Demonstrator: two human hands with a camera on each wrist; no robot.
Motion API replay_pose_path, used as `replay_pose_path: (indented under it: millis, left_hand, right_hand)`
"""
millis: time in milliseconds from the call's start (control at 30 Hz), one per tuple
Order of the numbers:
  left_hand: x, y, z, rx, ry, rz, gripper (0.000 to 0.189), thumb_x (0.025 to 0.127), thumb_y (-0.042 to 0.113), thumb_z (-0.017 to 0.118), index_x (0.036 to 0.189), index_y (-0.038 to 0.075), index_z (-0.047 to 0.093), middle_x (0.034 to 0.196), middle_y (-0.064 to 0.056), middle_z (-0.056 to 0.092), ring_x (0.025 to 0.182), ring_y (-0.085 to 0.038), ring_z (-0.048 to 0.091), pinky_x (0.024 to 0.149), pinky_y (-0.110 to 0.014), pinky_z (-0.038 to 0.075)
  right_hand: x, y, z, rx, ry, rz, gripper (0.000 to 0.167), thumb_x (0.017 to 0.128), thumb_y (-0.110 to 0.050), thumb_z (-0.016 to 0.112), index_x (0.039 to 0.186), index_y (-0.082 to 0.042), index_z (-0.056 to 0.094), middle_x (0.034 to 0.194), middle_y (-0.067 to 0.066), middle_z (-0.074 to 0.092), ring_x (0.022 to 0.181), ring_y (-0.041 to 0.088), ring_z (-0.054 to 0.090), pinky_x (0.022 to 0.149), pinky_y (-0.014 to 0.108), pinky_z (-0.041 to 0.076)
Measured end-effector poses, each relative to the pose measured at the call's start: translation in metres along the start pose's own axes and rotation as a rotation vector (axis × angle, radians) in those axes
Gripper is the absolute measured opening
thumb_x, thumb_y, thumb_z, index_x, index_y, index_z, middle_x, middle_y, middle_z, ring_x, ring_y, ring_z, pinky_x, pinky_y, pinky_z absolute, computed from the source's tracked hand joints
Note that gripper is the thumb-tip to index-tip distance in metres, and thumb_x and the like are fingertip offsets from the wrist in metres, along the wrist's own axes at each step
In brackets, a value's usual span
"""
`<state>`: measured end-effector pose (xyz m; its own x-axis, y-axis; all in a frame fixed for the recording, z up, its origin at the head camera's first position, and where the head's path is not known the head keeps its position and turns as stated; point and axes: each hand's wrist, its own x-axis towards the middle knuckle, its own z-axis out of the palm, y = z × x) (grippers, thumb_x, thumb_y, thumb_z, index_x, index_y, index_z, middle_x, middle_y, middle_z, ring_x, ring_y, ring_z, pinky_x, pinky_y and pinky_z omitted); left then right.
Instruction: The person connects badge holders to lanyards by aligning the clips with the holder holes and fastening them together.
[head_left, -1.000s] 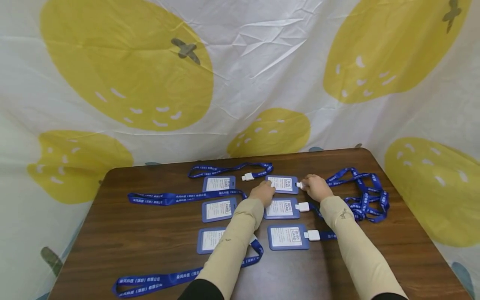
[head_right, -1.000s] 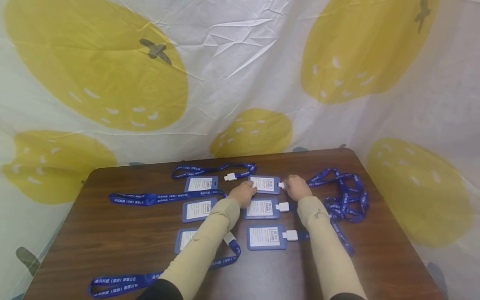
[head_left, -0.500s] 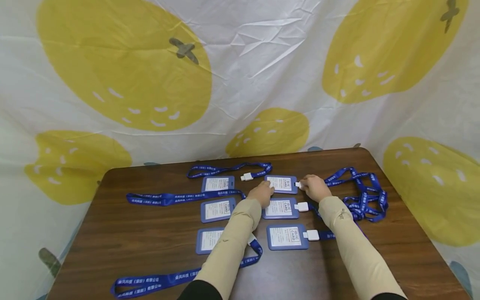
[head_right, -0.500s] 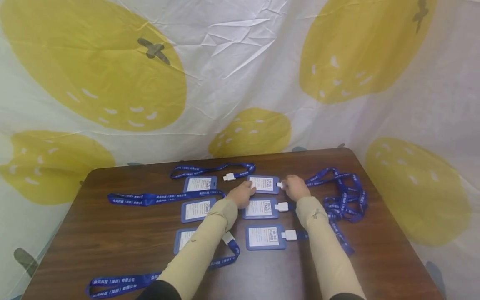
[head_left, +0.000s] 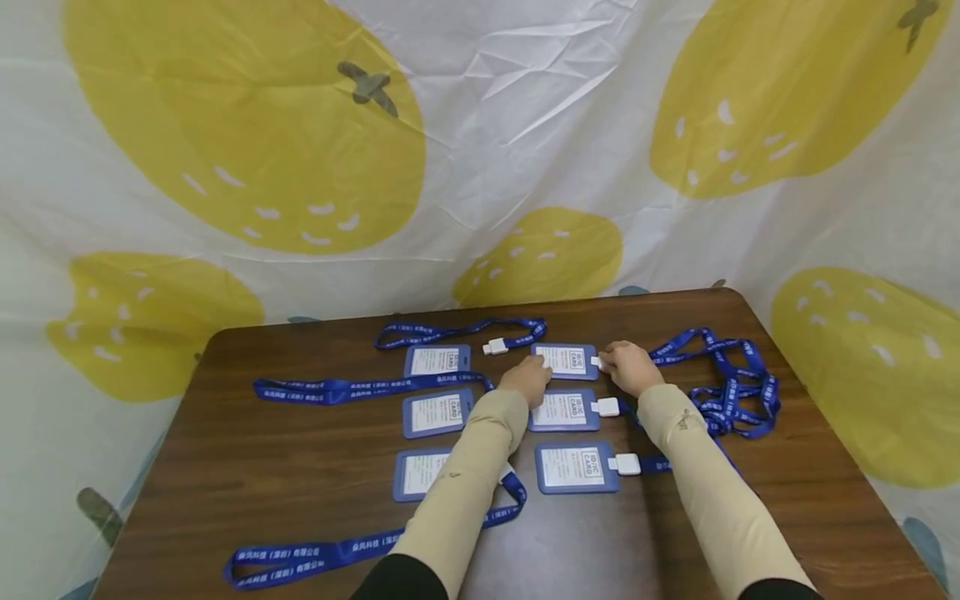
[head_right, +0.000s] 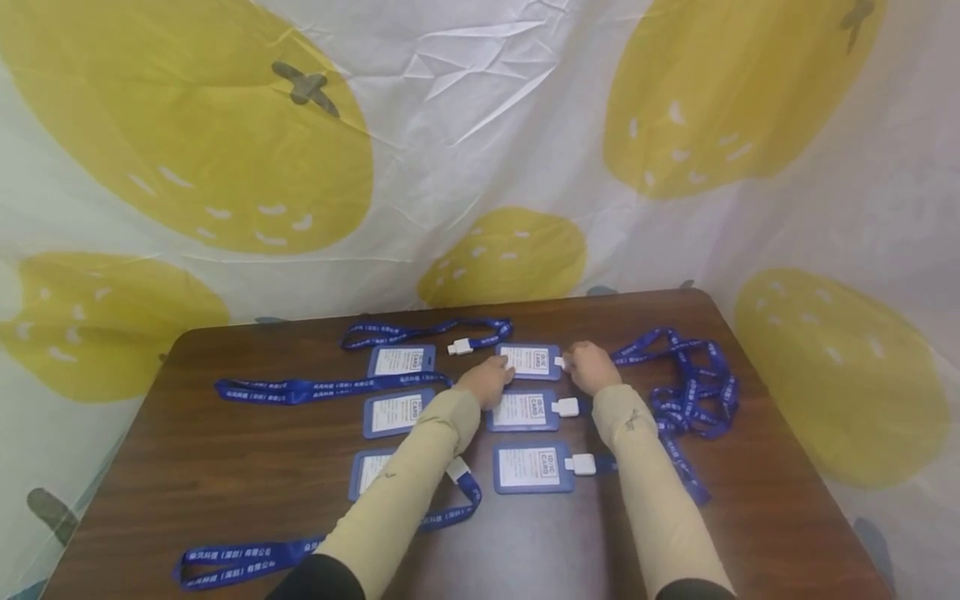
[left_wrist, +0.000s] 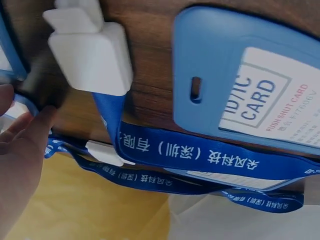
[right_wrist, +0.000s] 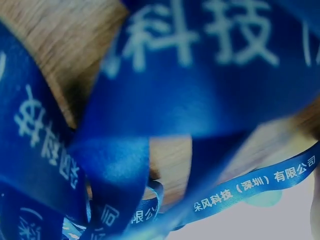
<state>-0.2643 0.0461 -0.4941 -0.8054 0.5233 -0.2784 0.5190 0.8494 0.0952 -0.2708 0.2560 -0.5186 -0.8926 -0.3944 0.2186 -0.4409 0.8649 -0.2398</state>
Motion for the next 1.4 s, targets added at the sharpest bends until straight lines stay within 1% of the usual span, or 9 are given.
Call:
replay_pose_path:
  millis: [333, 500, 667, 833, 967, 1100, 1200, 1267, 1400]
  left_hand:
    - [0.001, 0.002, 0.0, 0.035, 0.033, 0.006, 0.031, 0.087, 0.012, 0.053, 0.117, 0.01, 0.06, 0.122, -0.007, 0.05, 0.117, -0.02, 0.044, 0.093, -0.03, 0.041]
    - [0.003, -0.004, -0.001, -0.022, 0.043, 0.002, 0.033, 0.085, 0.01, 0.055, 0.116, 0.013, 0.061, 0.118, -0.005, 0.051, 0.11, -0.019, 0.049, 0.088, -0.032, 0.044]
    - [0.005, -0.009, 0.001, -0.102, 0.035, 0.008, 0.037, 0.084, 0.007, 0.054, 0.12, 0.011, 0.059, 0.124, -0.008, 0.049, 0.11, -0.021, 0.05, 0.091, -0.032, 0.042]
    - [0.006, -0.01, 0.002, -0.189, 0.046, -0.04, 0.045, 0.087, 0.008, 0.049, 0.132, 0.008, 0.048, 0.142, -0.014, 0.032, 0.119, -0.025, 0.045, 0.094, -0.033, 0.041]
    - [0.002, -0.01, 0.001, -0.231, 0.12, -0.02, 0.046, 0.091, 0.012, 0.045, 0.136, 0.004, 0.041, 0.143, -0.018, 0.029, 0.121, -0.028, 0.043, 0.096, -0.033, 0.039]
    - [-0.008, -0.011, -0.004, -0.297, 0.247, 0.059, 0.038, 0.089, 0.009, 0.047, 0.125, -0.002, 0.05, 0.13, -0.019, 0.044, 0.116, -0.029, 0.047, 0.097, -0.032, 0.038]
    - [-0.017, -0.015, -0.007, -0.409, 0.363, 0.099, 0.025, 0.083, 0.003, 0.05, 0.105, -0.005, 0.058, 0.105, -0.017, 0.056, 0.097, -0.027, 0.055, 0.085, -0.032, 0.044]
    - [-0.023, -0.019, -0.009, -0.489, 0.426, 0.104, 0.014, 0.081, 0.001, 0.051, 0.093, -0.002, 0.056, 0.088, -0.012, 0.055, 0.081, -0.023, 0.055, 0.073, -0.031, 0.045]
    - [-0.035, -0.028, -0.01, -0.567, 0.499, 0.121, 0.005, 0.081, 0.002, 0.051, 0.086, 0.002, 0.053, 0.073, -0.004, 0.051, 0.066, -0.015, 0.048, 0.061, -0.025, 0.041]
  right_hand:
    - [-0.001, -0.001, -0.001, -0.032, -0.004, -0.016, 0.017, 0.078, -0.003, 0.067, 0.093, 0.005, 0.069, 0.09, 0.019, 0.065, 0.088, 0.035, 0.06, 0.08, 0.044, 0.047]
    - [-0.001, -0.004, 0.0, -0.054, 0.006, 0.004, 0.014, 0.078, -0.003, 0.067, 0.09, 0.002, 0.069, 0.087, 0.016, 0.066, 0.085, 0.034, 0.061, 0.077, 0.043, 0.048]
    - [0.0, -0.007, -0.001, -0.009, -0.03, 0.079, 0.006, 0.077, -0.001, 0.067, 0.082, -0.004, 0.068, 0.079, 0.011, 0.066, 0.079, 0.032, 0.062, 0.072, 0.044, 0.048]
    - [-0.001, -0.011, -0.006, 0.009, -0.049, 0.093, 0.009, 0.075, 0.002, 0.067, 0.083, -0.001, 0.066, 0.082, 0.013, 0.065, 0.081, 0.033, 0.061, 0.073, 0.044, 0.048]
    - [-0.004, -0.013, -0.01, -0.01, -0.044, 0.069, 0.021, 0.075, 0.004, 0.066, 0.096, 0.006, 0.064, 0.098, 0.022, 0.062, 0.094, 0.037, 0.058, 0.083, 0.045, 0.045]
    - [-0.003, -0.016, -0.012, 0.012, -0.037, 0.056, 0.026, 0.076, 0.002, 0.066, 0.1, 0.009, 0.063, 0.107, 0.027, 0.058, 0.1, 0.041, 0.054, 0.087, 0.048, 0.043]
    - [-0.003, -0.024, -0.018, 0.04, -0.022, 0.067, 0.024, 0.076, -0.001, 0.067, 0.098, 0.01, 0.064, 0.109, 0.028, 0.057, 0.102, 0.042, 0.053, 0.088, 0.049, 0.042]
    - [-0.003, -0.031, -0.022, 0.058, -0.003, 0.077, 0.019, 0.077, -0.003, 0.067, 0.092, 0.009, 0.065, 0.108, 0.027, 0.057, 0.101, 0.042, 0.053, 0.087, 0.049, 0.043]
    - [-0.009, -0.044, -0.025, 0.074, 0.033, 0.11, 0.01, 0.078, -0.006, 0.066, 0.079, 0.003, 0.062, 0.105, 0.024, 0.059, 0.096, 0.039, 0.055, 0.083, 0.047, 0.045]
